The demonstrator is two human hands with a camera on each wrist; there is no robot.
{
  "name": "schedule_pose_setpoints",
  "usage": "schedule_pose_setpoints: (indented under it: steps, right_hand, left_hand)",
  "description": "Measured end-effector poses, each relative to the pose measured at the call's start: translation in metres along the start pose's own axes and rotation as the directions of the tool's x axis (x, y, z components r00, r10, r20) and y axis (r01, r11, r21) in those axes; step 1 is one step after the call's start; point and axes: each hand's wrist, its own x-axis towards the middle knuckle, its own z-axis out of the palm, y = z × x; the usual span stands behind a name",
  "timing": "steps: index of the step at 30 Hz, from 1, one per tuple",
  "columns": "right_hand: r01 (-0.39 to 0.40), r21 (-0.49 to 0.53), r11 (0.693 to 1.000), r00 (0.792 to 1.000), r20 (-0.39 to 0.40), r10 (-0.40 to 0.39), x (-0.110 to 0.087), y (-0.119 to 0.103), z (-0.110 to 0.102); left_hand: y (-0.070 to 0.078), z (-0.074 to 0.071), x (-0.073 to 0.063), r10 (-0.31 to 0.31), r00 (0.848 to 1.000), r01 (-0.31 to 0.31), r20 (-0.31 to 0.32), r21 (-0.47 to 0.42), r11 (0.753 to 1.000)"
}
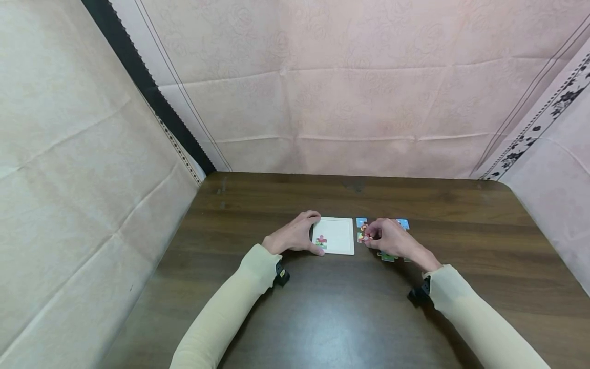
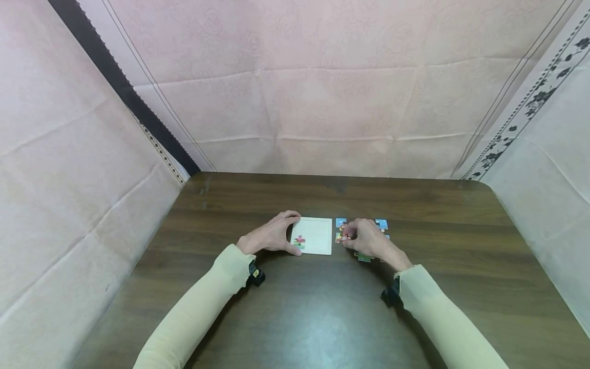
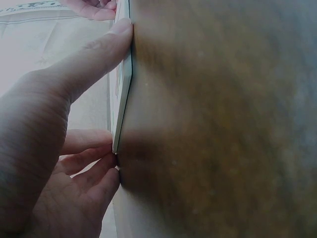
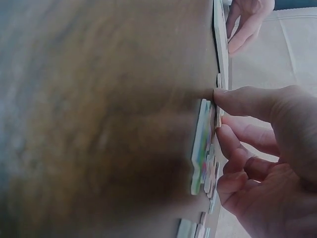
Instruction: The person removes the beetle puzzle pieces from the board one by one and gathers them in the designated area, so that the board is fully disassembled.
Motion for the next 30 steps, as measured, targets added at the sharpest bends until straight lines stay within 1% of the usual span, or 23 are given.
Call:
schedule_pose_setpoints:
  steps: [11,16,23,27,30]
  right_hand:
    - [0.000,-0.012,1.000,1.000,0.002,0.000,0.002,0.000,-0.001]
    - [0.004,-0.016,1.000,1.000,-0.007,-0.004,0.001,-0.003,-0.001]
    - [0.054,0.012,0.998,0.998,-0.035,-0.053,0.004,-0.018,0.003]
    - [0.086,0.002,0.996,0.996,-0.035,-0.086,0.010,-0.027,0.008]
    - [0.096,0.007,0.995,0.995,-0.029,-0.095,0.015,-0.034,0.013]
  left_hand:
    - [-0.002,0.000,0.001,-0.002,1.000,0.002,0.001,0.018,1.000]
    - [-0.001,0.001,0.001,-0.005,1.000,0.005,0.005,0.010,1.000]
    - [0.000,0.001,0.001,-0.005,1.000,0.004,0.003,0.017,1.000]
    - [0.000,0.000,0.001,-0.005,1.000,0.005,0.006,0.014,1.000]
    - [0.000,0.000,0.001,-0.008,1.000,0.007,0.008,0.013,1.000]
